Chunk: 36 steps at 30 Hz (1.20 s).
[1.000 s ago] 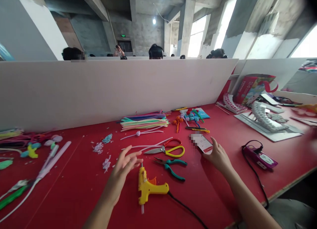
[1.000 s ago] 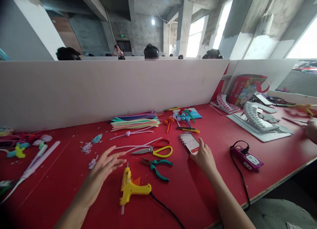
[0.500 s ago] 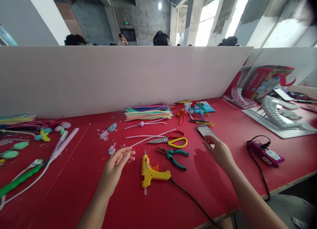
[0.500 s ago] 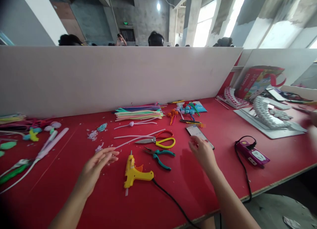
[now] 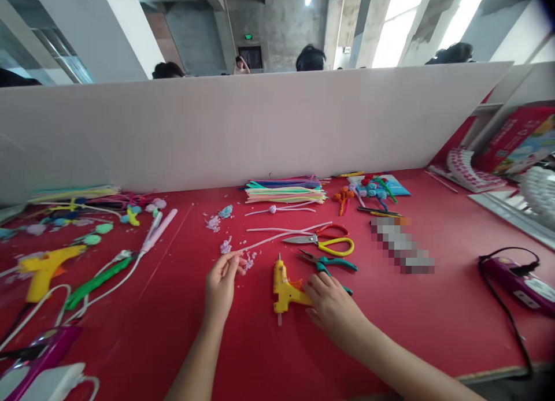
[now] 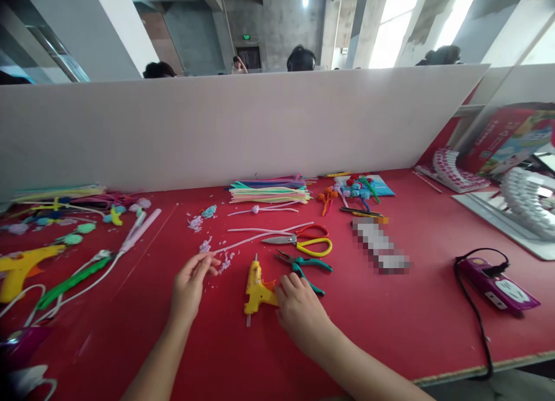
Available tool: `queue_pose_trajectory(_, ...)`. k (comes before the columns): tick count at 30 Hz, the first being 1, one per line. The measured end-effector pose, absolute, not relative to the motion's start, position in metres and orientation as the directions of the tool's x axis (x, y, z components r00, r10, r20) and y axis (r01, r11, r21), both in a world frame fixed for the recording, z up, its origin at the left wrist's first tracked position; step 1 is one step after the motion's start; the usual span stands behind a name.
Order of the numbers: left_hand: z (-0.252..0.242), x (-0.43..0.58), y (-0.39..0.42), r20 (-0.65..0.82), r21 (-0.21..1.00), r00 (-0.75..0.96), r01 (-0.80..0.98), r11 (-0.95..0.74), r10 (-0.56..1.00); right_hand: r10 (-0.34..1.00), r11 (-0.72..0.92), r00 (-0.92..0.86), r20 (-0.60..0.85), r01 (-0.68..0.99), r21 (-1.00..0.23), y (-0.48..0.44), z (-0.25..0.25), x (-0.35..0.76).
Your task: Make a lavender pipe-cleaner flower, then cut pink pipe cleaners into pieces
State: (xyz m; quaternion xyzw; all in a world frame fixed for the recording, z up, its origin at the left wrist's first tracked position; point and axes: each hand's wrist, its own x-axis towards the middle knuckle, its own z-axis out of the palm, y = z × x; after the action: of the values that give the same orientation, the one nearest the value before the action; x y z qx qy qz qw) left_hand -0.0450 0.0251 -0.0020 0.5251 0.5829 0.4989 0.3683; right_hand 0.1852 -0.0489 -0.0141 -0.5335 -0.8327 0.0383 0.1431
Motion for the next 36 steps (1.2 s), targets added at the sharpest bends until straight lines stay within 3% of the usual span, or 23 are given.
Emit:
queue_pose_trajectory(5,-0.001,-0.042,0.025,0.07,0.967,-0.123,0.252,-0.037,0.99,0.898,0.43,-0.392,0.2,0.879,-0.206,-0.045,-0.011,0.182)
queue_pose_trajectory(8,-0.004,-0.045,0.028,0.063,0.967,-0.138,0.252,-0.026,0.988,0.912,0.398,-0.346,0.222,0.877,-0.267,-0.048,0.005,0.201)
queue_pose_trajectory(11,-0.008,-0.049,0.031,0.022,0.975,-0.174,0.22,0.017,0.985,0.924,0.328,-0.189,0.332,0.839,-0.435,-0.057,0.02,0.249)
queue_pose_trajectory(15,-0.011,-0.047,0.032,-0.011,0.98,-0.176,0.196,0.046,0.984,0.903,0.143,0.084,0.421,0.865,-0.481,-0.083,0.02,0.338)
queue_pose_trajectory(19,-0.013,-0.042,0.031,-0.025,0.975,-0.128,0.215,0.053,0.991,0.85,-0.131,0.437,0.293,0.716,-0.685,-0.104,0.001,0.407)
queue_pose_trajectory(21,-0.014,-0.039,0.032,-0.042,0.972,-0.102,0.227,0.064,0.994,0.826,-0.173,0.499,0.263,0.668,-0.724,-0.1,-0.012,0.427)
queue_pose_trajectory(29,-0.024,-0.041,0.036,-0.049,0.958,-0.082,0.278,0.07,0.995,0.713,-0.257,0.624,0.319,0.656,-0.709,-0.022,-0.056,0.448)
queue_pose_trajectory(36,-0.03,-0.049,0.037,-0.047,0.955,-0.086,0.289,0.07,0.995,0.744,-0.212,0.495,0.449,0.812,-0.544,-0.047,-0.06,0.466)
